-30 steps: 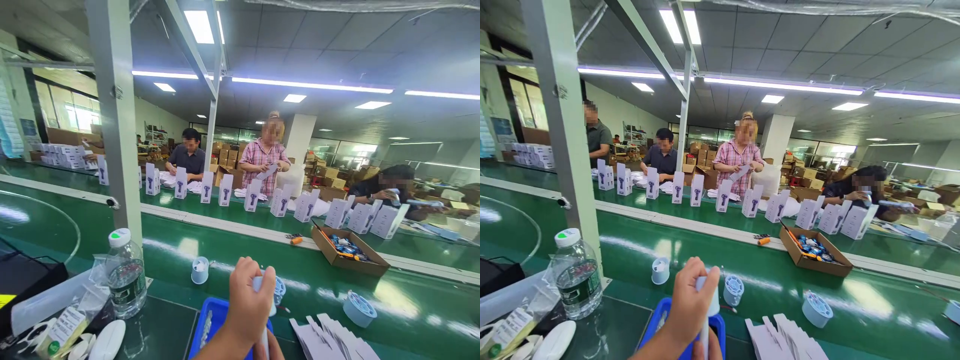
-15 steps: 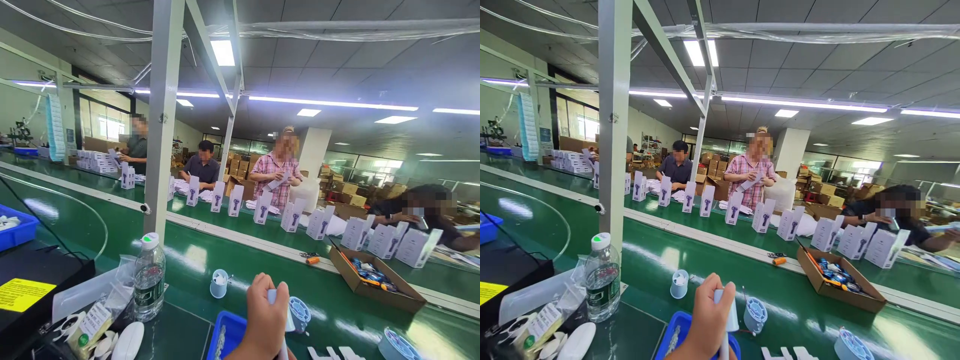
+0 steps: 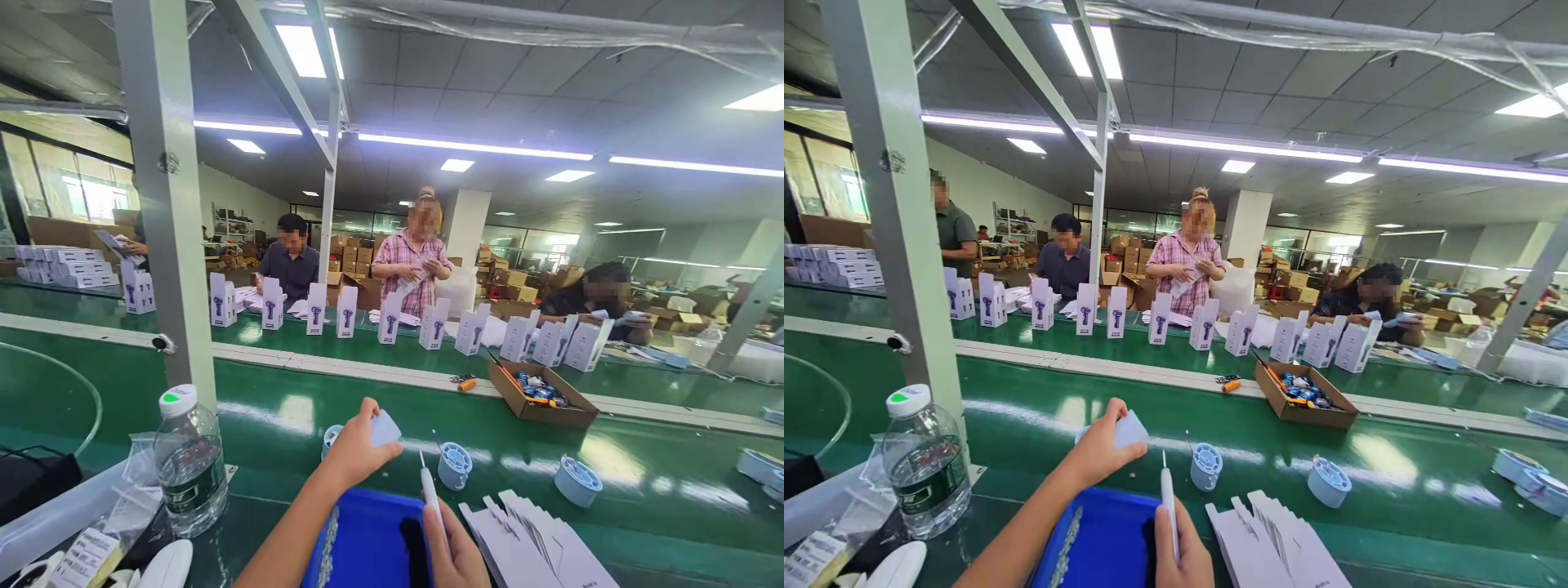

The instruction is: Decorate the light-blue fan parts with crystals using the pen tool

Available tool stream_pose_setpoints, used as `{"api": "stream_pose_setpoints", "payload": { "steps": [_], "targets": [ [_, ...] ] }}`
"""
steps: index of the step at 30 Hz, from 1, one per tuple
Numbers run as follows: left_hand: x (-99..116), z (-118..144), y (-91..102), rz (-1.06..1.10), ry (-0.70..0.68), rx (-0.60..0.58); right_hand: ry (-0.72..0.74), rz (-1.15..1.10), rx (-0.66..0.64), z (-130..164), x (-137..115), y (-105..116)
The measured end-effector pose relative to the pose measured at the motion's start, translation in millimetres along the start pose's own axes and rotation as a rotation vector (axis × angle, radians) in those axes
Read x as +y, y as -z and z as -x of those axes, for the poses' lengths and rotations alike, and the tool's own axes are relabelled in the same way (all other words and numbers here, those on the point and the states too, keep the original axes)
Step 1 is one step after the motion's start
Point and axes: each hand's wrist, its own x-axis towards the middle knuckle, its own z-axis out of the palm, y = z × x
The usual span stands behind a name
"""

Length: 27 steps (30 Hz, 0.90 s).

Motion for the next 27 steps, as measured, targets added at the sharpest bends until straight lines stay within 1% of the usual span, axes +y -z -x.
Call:
{"api": "stream_pose_setpoints", "payload": {
  "steps": [2,4,6,8,10,12,14,17,19,22,25,27],
  "targets": [
    [-14.9,-2.4,-0.3,-0.194,-0.062,-0.1,-0.012,-0.003,-0.013,-0.4,-1.6,3.0],
    [-26.9,-3.8,-2.3,-0.353,-0.103,-0.158,-0.039,0.013,-0.047,0.4,-3.9,7.4],
    [-36.2,-5.1,-3.1,-0.472,-0.127,-0.174,-0.068,0.034,-0.132,1.4,-7.8,12.5],
    [-43.3,-6.6,-1.1,-0.543,-0.156,-0.181,-0.092,0.034,-0.208,2.5,-13.2,16.7],
    [-48.5,-8.5,3.7,-0.595,-0.146,-0.191,-0.135,0.005,-0.241,4.2,-18.6,18.8],
    [-51.2,-10.4,10.0,-0.644,-0.108,-0.204,-0.189,-0.014,-0.241,6.9,-23.0,18.6],
    [-51.4,-11.9,15.7,-0.68,-0.088,-0.219,-0.224,0.002,-0.256,10.2,-26.2,17.1],
    [-48.8,-12.3,18.8,-0.694,-0.074,-0.235,-0.221,0.026,-0.293,14.3,-30.3,14.5],
    [-47.4,-11.3,15.2,-0.678,-0.047,-0.259,-0.214,0.03,-0.328,15.9,-32.8,12.8],
    [-49.0,-9.4,3.8,-0.634,-0.015,-0.294,-0.191,0.031,-0.355,17.6,-34.8,10.9],
    [-54.1,-8.5,-5.6,-0.604,-0.083,-0.254,-0.177,0.011,-0.362,18.9,-34.5,10.4],
    [-57.2,-8.6,-7.2,-0.598,-0.121,-0.244,-0.173,0.008,-0.365,19.5,-33.5,11.1]
  ]
}}
